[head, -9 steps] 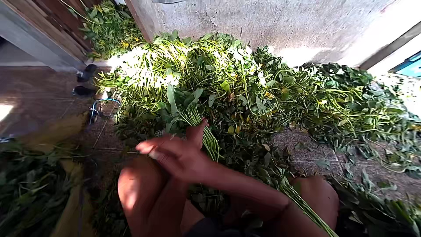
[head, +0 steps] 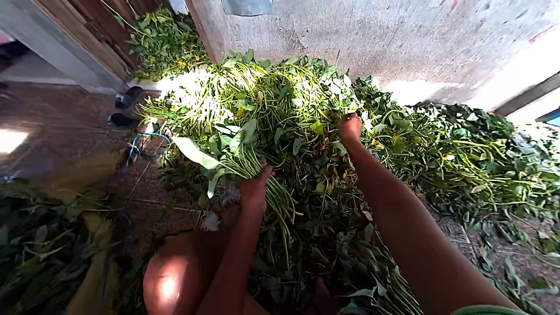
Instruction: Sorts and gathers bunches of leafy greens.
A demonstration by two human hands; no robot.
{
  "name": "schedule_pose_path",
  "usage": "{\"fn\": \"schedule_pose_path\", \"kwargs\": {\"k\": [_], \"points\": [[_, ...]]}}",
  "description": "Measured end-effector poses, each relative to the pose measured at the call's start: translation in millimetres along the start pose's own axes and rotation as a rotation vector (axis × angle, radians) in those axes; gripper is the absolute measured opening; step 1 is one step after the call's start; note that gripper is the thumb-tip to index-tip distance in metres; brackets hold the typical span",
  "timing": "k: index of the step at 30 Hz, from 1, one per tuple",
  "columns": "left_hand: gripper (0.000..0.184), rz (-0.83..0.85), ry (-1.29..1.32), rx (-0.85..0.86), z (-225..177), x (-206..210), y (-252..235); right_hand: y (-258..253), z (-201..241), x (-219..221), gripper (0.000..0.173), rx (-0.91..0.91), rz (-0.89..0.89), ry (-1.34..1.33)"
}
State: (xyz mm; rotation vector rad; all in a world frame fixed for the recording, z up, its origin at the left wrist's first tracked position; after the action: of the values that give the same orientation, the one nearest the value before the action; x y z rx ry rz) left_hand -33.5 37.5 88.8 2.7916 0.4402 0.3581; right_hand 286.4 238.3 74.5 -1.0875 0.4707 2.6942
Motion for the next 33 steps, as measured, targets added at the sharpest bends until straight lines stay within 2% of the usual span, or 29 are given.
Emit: {"fn": "schedule_pose_path", "kwargs": {"k": [2,4,7,10,17,22,25,27,28,30,31,33], "points": [[0.019,-0.002,0.016,0.024,-9,0,3,-11,-25,12,0.045,0.146,0.092,0.049],[0.017,-0.014,0.033,0.039,-13,0,3,-13,-38,22,0.038,0.119,0.098,0.051],[0.015,-0.037,0.045,0.037,-16,1,2,15,-31,20,0.03,-0.032,-0.109,-0.161],[0.017,-0.024,0.057,0.041,-13,8,3,70,-27,19,0.028,-0.254,-0.302,-0.376],[0.014,0.167,0.136,0.137,-8,30,18,200,-10,25,0.017,-0.611,-0.411,-0.492],[0.017,0.234,0.076,0.105,-21,35,52,249,-3,27,0.011,-0.792,-0.413,-0.616],[0.013,0.372,0.019,0.286,-8,33,30,263,-1,28,0.012,-0.849,-0.391,-0.641],[0.02,0.441,-0.016,0.397,10,24,18,272,0,29,0.012,-0.86,-0.396,-0.594],[0.024,0.471,0.046,0.377,16,22,19,277,1,29,0.012,-0.855,-0.392,-0.569],[0.022,0.412,0.173,0.184,9,25,36,286,2,32,0.014,-0.843,-0.364,-0.53],[0.023,0.403,0.206,0.172,3,28,44,289,2,33,0.014,-0.85,-0.353,-0.518],[0.023,0.419,0.22,0.267,-15,35,58,294,1,38,0.014,-0.863,-0.326,-0.51]]}}
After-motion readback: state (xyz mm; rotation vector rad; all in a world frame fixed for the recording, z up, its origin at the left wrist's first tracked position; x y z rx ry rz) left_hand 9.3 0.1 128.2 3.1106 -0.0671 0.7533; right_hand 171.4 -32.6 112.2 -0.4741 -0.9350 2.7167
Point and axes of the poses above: each hand's wrist, its own y-axis away from the middle knuckle, its own x-axis out of the palm, z = x × y, the point moved 6 cm from there along -y, towards the middle knuckle, and after that the axes turned 11 degrees about z, right-handed, at the moved point
